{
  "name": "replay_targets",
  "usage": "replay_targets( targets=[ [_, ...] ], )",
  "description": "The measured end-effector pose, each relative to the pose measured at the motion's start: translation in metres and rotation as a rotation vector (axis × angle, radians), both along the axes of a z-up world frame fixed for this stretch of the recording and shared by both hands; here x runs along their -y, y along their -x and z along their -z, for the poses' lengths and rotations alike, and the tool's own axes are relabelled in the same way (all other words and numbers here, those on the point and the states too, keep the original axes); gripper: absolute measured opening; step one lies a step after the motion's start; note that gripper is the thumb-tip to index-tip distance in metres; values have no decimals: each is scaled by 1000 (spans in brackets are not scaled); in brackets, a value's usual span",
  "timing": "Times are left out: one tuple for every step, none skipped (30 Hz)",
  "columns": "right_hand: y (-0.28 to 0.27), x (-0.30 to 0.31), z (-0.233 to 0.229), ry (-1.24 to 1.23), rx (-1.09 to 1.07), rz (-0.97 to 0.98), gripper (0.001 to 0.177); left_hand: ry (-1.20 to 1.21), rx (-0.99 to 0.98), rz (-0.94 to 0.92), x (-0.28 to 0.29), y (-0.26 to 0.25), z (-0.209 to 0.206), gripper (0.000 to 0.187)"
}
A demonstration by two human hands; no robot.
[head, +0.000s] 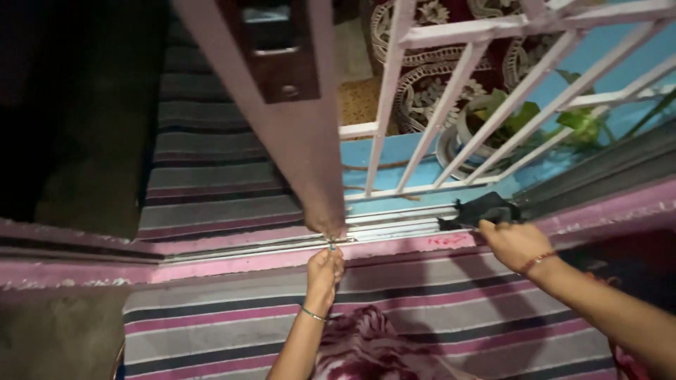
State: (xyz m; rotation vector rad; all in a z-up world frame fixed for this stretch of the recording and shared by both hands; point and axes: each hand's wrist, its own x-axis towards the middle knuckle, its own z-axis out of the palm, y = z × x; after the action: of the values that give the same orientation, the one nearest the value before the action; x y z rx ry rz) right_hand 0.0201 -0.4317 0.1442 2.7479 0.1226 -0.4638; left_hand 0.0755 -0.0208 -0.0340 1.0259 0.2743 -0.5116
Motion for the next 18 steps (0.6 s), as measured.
replay_targets(
  targets=[
    [1,3,9,-64,61,-26,16,0,13,-18,0,3,-4,19],
    [3,6,17,-127,122,-53,14,0,26,-35,-1,6,-9,21],
    [-4,-4,12,-125,124,-41,14,1,27,-24,1,6,-10,21],
    [-10,-15,6,-176,81,-56,19,-7,18,-34,2,6,-11,24],
    [-18,-26,1,-227,35,-76,24,-15,5,-51,2,8,-12,27],
    [-21,-48,10,-225,33,-71,24,-13,3,-47,3,9,-7,27],
    [-31,-69,18,-246,10,-73,18,7,31,-59,4,7,-3,28],
    [-40,-91,25,-266,-13,-76,17,27,59,-72,4,4,1,30],
    [-43,-113,41,-269,-15,-81,17,24,57,-77,4,6,1,30],
    [-46,-135,57,-371,64,-161,15,23,54,-76,4,7,1,27],
    [-51,-159,73,-475,145,-247,13,21,54,-82,2,8,0,24],
    [-52,-169,59,-479,143,-259,13,17,55,-95,1,9,-1,24],
    [-55,-178,45,-480,53,-183,15,9,36,-81,0,8,-3,24],
    [-57,-186,31,-478,-37,-106,18,0,17,-67,0,7,-4,24],
    [-51,-171,31,-480,-40,-112,18,-2,15,-73,0,8,-1,24],
    [-45,-156,30,-435,6,-121,17,19,20,-76,0,8,3,22],
    [-42,-143,31,-392,51,-136,16,37,25,-85,-2,7,7,20],
    [-37,-120,21,-397,47,-147,16,32,23,-97,-4,7,2,20]
  ],
)
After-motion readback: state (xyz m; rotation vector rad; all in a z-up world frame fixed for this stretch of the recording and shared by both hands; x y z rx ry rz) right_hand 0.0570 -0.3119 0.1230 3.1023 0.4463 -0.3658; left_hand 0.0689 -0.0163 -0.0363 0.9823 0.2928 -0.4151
